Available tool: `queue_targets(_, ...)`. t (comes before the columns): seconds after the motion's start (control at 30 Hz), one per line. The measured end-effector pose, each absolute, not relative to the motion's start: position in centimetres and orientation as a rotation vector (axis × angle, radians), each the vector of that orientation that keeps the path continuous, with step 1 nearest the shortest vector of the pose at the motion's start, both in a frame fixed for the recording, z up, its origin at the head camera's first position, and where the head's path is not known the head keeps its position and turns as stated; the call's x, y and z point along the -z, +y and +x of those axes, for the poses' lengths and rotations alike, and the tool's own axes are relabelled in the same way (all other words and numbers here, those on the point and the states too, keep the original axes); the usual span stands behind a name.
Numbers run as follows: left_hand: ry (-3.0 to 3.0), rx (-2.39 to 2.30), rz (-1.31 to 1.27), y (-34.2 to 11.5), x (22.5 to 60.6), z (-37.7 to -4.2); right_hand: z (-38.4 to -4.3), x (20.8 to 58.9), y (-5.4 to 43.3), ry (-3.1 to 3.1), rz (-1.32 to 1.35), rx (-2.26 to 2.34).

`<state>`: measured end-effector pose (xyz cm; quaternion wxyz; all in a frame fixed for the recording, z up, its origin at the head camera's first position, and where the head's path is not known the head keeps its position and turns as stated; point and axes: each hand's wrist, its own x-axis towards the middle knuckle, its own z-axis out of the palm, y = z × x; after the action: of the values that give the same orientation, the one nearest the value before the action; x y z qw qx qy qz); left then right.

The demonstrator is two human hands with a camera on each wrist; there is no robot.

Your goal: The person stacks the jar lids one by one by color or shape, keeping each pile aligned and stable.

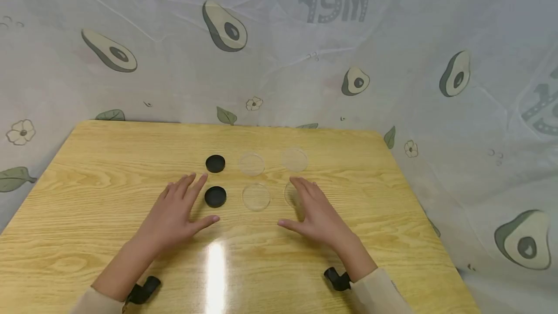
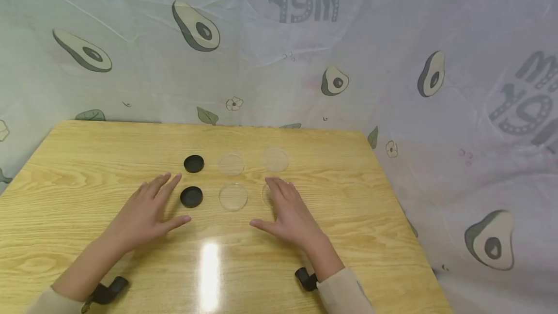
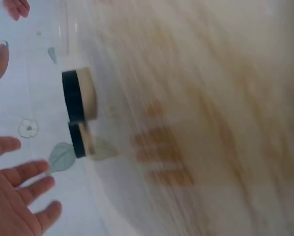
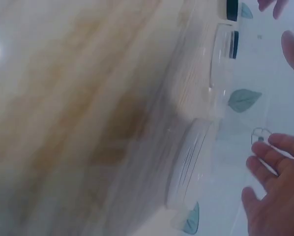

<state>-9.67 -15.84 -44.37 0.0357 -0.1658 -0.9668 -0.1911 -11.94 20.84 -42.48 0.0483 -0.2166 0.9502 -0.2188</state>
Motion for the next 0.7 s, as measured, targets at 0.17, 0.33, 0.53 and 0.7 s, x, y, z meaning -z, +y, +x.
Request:
queue_targets(0.17, -2.973, 0.743, -0.558, -16.5, 44.5, -10.5, -13.3, 42.1, 19.6, 2.786, -0.663, 0.770)
queue_targets(0.33, -3.007, 0.868, -0.559, -16.8, 44.8, -11.2, -14.6, 42.1, 18.4, 2.698, -0.725, 0.826)
queue_targets(0.53, -2.986, 0.966, -0.588, -17.0, 45.2, -12.0, -15.8, 42.2, 17.0, 2.636, -0.784, 0.868)
queue_targets(0.7, -2.969, 0.988, -0.636, -17.0, 45.5, -12.4, -16.7, 42.2, 15.8, 2.627, -0.860, 0.846)
